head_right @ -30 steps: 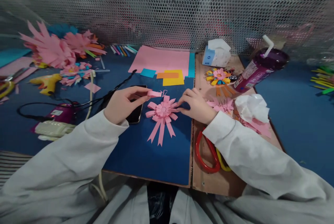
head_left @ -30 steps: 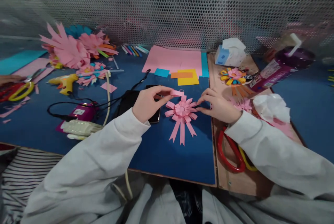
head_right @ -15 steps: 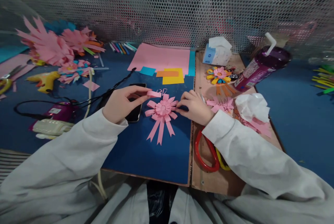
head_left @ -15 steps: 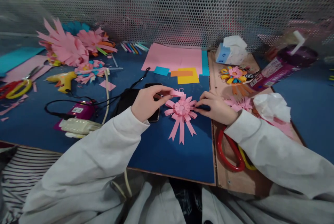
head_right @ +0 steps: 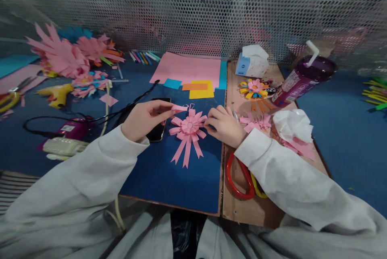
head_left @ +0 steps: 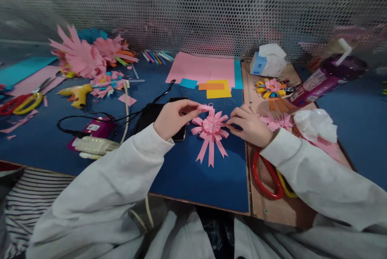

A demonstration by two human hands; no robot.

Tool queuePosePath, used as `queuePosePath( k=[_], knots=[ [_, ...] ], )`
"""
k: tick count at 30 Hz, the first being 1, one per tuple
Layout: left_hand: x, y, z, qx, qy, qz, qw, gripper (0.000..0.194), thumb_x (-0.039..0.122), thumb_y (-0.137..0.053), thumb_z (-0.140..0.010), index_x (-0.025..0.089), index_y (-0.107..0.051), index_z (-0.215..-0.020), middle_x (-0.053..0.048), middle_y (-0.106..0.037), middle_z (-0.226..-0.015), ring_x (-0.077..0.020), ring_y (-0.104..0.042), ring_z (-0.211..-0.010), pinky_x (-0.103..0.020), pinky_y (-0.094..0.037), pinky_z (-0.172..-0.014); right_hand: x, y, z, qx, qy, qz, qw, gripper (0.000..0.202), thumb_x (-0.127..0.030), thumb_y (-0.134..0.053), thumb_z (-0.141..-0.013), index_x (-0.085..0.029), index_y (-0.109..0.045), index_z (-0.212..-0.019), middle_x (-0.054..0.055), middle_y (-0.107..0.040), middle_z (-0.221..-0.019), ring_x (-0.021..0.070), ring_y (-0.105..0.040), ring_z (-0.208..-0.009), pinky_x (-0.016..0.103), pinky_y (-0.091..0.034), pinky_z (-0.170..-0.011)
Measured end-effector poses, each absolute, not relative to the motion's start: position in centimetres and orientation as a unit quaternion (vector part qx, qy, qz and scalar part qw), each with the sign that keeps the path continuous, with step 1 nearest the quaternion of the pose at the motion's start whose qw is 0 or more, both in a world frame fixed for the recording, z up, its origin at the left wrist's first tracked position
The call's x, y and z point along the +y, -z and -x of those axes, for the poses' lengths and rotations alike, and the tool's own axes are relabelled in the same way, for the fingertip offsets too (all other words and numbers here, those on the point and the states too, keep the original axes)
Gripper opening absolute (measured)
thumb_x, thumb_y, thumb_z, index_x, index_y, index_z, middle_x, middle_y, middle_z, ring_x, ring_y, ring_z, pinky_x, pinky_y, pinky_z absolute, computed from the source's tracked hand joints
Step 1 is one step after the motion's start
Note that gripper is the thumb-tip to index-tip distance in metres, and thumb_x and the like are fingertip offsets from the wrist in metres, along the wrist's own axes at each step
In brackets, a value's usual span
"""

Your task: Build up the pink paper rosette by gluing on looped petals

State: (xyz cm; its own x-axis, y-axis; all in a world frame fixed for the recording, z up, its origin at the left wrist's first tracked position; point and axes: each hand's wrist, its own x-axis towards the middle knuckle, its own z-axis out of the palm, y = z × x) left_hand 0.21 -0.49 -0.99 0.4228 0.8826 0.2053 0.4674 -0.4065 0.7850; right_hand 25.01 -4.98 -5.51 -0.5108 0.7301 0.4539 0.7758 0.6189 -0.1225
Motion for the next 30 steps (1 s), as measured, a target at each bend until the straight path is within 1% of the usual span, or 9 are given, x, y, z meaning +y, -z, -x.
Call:
queuePosePath(
  k=[4, 10, 12, 15, 18, 20, 23, 27, 30],
  knots=[
    [-0.6, 1.0, -0.3, 0.438, -0.316, -0.755, 0.373, 0.025, 0.034, -0.064, -0.078, 0.014, -0.067, -0.093, -0.005, -0.070, -0.078, -0.0120, -0.063, -0.062, -0.020, -0.048, -0.053, -5.0, 5.6, -25.0, -0.883, 0.098, 0.404, 0.218, 0.019, -0.029, -0.055, -0.087, -0.017, -0.068, -0.085, 0.006, -0.061, -0.082, 0.0188, -0.044, -0.079, 0.033, -0.029, -0.069],
    [-0.6, 1.1, -0.3, 0.425, -0.318, -0.734, 0.425, 0.022, 0.030, -0.065, -0.077, 0.015, -0.067, -0.092, -0.005, -0.070, -0.076, -0.0124, -0.063, -0.062, -0.020, -0.048, -0.050, -4.8, 5.3, -24.8, -0.896, 0.160, 0.372, 0.184, 0.022, -0.027, -0.050, -0.090, -0.017, -0.068, -0.081, 0.006, -0.062, -0.080, 0.0191, -0.041, -0.079, 0.034, -0.025, -0.067],
    [-0.6, 1.1, -0.3, 0.423, -0.324, -0.722, 0.442, 0.024, 0.033, -0.066, -0.075, 0.016, -0.067, -0.092, -0.005, -0.071, -0.080, -0.0139, -0.064, -0.067, -0.022, -0.051, -0.053, -4.7, 5.2, -24.8, -0.893, 0.169, 0.371, 0.191, 0.022, -0.026, -0.050, -0.090, -0.017, -0.067, -0.080, 0.006, -0.062, -0.079, 0.0189, -0.041, -0.078, 0.034, -0.025, -0.067],
    [-0.7, 1.1, -0.4, 0.423, -0.346, -0.687, 0.478, 0.030, 0.037, -0.070, -0.072, 0.015, -0.068, -0.092, -0.007, -0.071, -0.090, -0.0160, -0.065, -0.077, -0.028, -0.055, -0.068, -4.7, 4.8, -24.7, -0.880, 0.184, 0.379, 0.217, 0.019, -0.025, -0.051, -0.089, -0.017, -0.066, -0.081, 0.006, -0.062, -0.079, 0.0186, -0.042, -0.078, 0.034, -0.027, -0.068],
    [-0.9, 1.1, -0.6, 0.405, -0.384, -0.619, 0.553, 0.034, 0.037, -0.073, -0.069, 0.016, -0.068, -0.095, -0.009, -0.070, -0.099, -0.0178, -0.064, -0.090, -0.033, -0.053, -0.083, -4.8, 4.5, -24.7, -0.865, 0.215, 0.382, 0.244, 0.017, -0.024, -0.053, -0.088, -0.017, -0.065, -0.078, 0.005, -0.061, -0.076, 0.0178, -0.044, -0.076, 0.033, -0.028, -0.067],
    [-1.1, 1.1, -0.8, 0.388, -0.409, -0.551, 0.616, 0.033, 0.034, -0.076, -0.067, 0.017, -0.069, -0.094, -0.008, -0.068, -0.102, -0.0182, -0.063, -0.095, -0.034, -0.052, -0.086, -4.8, 4.3, -24.6, -0.853, 0.241, 0.382, 0.261, 0.016, -0.023, -0.055, -0.087, -0.016, -0.065, -0.076, 0.004, -0.061, -0.073, 0.0169, -0.044, -0.074, 0.032, -0.028, -0.066],
    [-1.7, 1.0, -1.1, 0.386, -0.403, -0.467, 0.686, 0.029, 0.029, -0.079, -0.063, 0.016, -0.070, -0.088, -0.007, -0.068, -0.098, -0.0180, -0.064, -0.092, -0.034, -0.052, -0.083, -4.9, 3.8, -24.5, -0.837, 0.273, 0.388, 0.275, 0.014, -0.022, -0.057, -0.086, -0.017, -0.064, -0.076, 0.002, -0.060, -0.070, 0.0156, -0.044, -0.071, 0.032, -0.028, -0.065],
    [-2.5, 0.8, -1.3, 0.408, -0.388, -0.432, 0.704, 0.031, 0.023, -0.080, -0.061, 0.014, -0.070, -0.089, -0.006, -0.068, -0.090, -0.0135, -0.064, -0.079, -0.031, -0.051, -0.082, -5.2, 2.8, -24.3, -0.824, 0.302, 0.395, 0.273, 0.012, -0.021, -0.056, -0.085, -0.018, -0.063, -0.076, 0.001, -0.060, -0.070, 0.0155, -0.044, -0.071, 0.032, -0.028, -0.065],
    [-2.9, 0.8, -1.4, 0.391, -0.382, -0.408, 0.731, 0.028, 0.024, -0.079, -0.063, 0.014, -0.069, -0.087, -0.005, -0.068, -0.088, -0.0139, -0.065, -0.079, -0.032, -0.051, -0.085, -5.5, 2.0, -24.3, -0.813, 0.339, 0.384, 0.275, 0.009, -0.020, -0.058, -0.084, -0.019, -0.062, -0.076, 0.000, -0.059, -0.068, 0.0157, -0.043, -0.070, 0.032, -0.028, -0.065]
  ],
)
